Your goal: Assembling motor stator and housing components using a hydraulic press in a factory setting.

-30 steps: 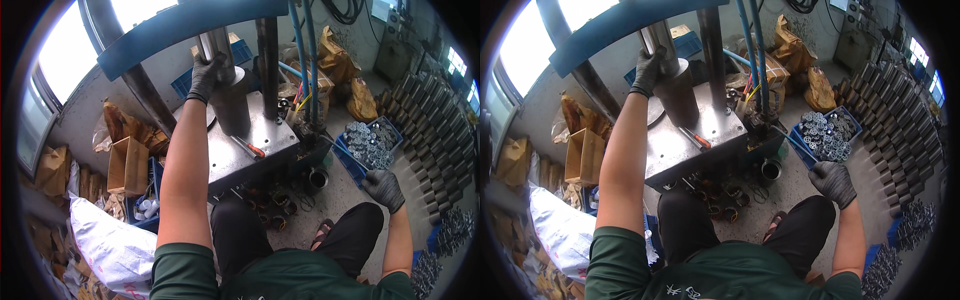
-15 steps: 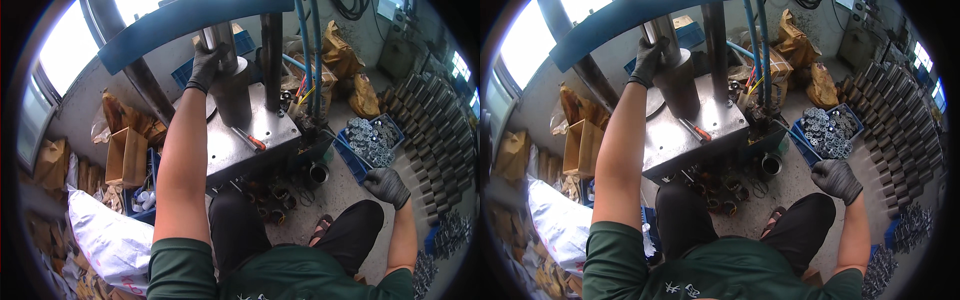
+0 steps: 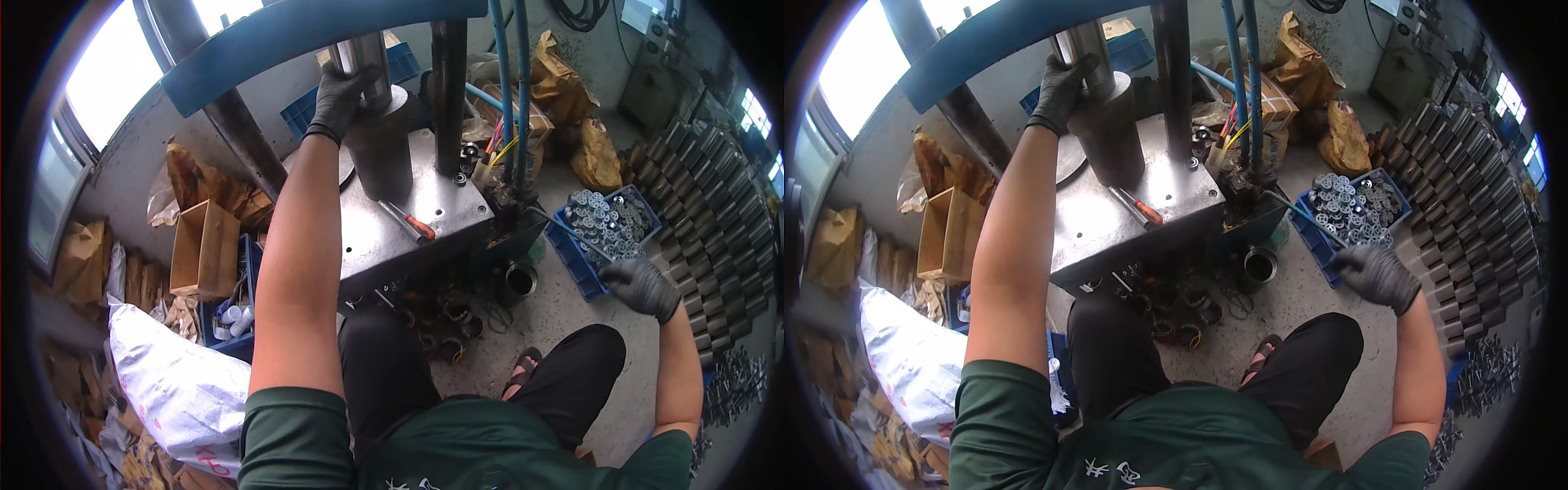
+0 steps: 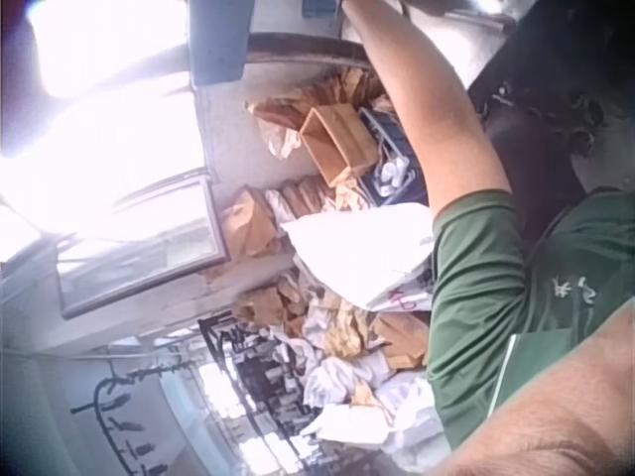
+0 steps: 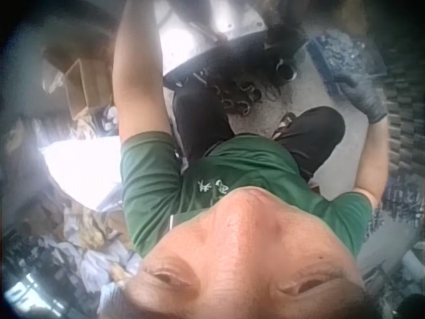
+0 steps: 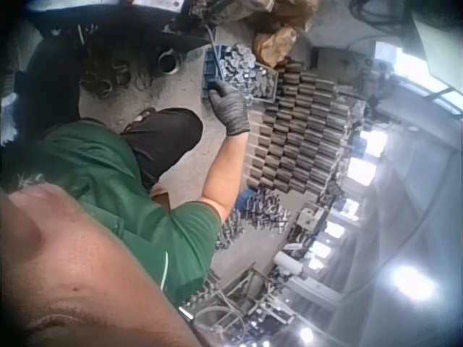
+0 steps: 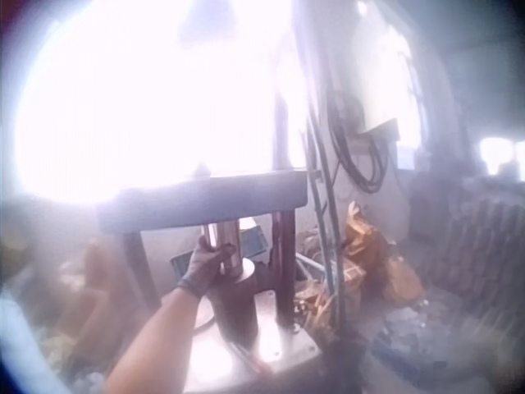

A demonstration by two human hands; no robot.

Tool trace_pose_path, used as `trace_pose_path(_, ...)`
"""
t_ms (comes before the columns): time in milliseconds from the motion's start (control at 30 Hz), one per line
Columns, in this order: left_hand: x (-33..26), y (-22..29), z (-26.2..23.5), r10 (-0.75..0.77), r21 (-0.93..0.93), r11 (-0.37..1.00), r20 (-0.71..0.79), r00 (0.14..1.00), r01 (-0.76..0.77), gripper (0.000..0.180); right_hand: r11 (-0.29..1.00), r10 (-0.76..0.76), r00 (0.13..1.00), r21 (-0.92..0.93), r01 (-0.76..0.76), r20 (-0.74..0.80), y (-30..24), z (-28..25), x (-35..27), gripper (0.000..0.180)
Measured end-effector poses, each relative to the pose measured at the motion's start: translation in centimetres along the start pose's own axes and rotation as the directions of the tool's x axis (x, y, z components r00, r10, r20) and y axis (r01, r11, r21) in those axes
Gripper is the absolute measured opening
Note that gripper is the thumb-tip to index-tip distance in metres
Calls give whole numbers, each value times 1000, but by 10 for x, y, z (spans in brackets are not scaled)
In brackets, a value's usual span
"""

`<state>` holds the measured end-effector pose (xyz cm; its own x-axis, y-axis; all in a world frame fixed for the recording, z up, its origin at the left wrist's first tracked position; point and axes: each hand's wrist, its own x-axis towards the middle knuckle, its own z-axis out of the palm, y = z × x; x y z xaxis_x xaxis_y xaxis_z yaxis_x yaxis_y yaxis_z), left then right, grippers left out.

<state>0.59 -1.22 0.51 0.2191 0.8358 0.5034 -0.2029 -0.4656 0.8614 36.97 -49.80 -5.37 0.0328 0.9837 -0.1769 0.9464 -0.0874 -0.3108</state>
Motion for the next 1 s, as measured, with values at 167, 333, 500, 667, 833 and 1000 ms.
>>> trace_pose_path(167,0,-1,-4,-16,-30,999,33,999,17,70,996,18,987,-92,-4,158,-17,-11,3,32)
trace_pose_path(333,-2,-2,2,14,5,1000,-7,1000,-14,66,999,-42,998,31,44,-53,-2,-6,0,24)
trace_pose_path(500,4,-8,-5,43,-11,999,25,999,-43,64,995,-63,997,76,66,-40,3,-3,2,25)
trace_pose_path(667,10,-8,-12,47,64,997,87,995,-53,59,986,-131,990,-98,136,54,7,-2,3,26)
trace_pose_path(833,3,-6,-3,29,9,1000,9,1000,-29,56,999,-53,995,-9,54,90,2,-7,2,27)
trace_pose_path(1000,2,-4,-7,41,35,998,31,999,-42,55,971,35,999,238,-32,-11,1,-8,5,29)
